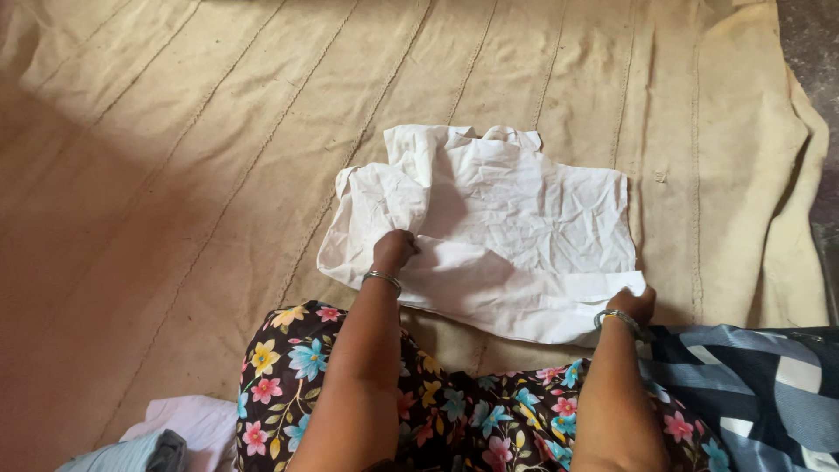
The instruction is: The person folds a white shirt on a floor mat and then places it into a bag.
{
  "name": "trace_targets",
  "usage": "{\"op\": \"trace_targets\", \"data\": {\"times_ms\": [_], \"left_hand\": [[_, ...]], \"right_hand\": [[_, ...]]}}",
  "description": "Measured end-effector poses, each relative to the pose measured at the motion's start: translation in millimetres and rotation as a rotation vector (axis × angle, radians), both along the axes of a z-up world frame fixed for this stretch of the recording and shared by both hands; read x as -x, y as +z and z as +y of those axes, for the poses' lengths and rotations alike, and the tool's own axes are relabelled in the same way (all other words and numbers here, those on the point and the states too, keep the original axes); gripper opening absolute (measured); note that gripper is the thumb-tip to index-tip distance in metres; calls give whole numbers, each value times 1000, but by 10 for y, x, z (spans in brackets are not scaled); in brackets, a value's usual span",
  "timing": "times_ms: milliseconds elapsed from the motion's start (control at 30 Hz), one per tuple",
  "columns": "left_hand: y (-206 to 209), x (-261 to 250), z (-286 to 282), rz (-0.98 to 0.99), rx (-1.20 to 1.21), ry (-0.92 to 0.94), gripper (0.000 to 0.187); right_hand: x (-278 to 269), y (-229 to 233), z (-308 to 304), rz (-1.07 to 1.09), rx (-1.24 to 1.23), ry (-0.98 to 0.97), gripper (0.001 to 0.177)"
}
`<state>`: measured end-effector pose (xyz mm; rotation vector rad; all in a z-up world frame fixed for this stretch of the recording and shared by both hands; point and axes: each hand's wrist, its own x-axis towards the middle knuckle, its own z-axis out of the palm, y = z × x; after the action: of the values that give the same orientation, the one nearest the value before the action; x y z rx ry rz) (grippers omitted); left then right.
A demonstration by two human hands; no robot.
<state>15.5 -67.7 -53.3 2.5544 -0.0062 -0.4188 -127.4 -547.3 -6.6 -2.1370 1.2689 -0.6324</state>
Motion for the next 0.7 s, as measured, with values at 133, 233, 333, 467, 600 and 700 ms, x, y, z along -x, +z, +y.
{"op": "trace_targets", "data": {"times_ms": [133,233,333,467,600,700], "left_hand": [[-22,-36,225,-21,80,107,24],[-135,-70,178,-61,36,294,26],[-62,-59,2,-284,-68,340,13],[180,79,-354,-176,121,-28,30],[126,407,-784,47,172,-313,33],[-74,493,-749,25,79,-152,33]], "right_hand": [[-18,4,-90,-130,-68,-45,28],[0,-35,-73,-85,-21,-53,34],[-15,-52,-35,99,163,-79,60],[-163,-123,145,-1,401,126,58],[-268,-405,573,132,101,520,26],[-263,-575,878,545,-148,712,42]]}}
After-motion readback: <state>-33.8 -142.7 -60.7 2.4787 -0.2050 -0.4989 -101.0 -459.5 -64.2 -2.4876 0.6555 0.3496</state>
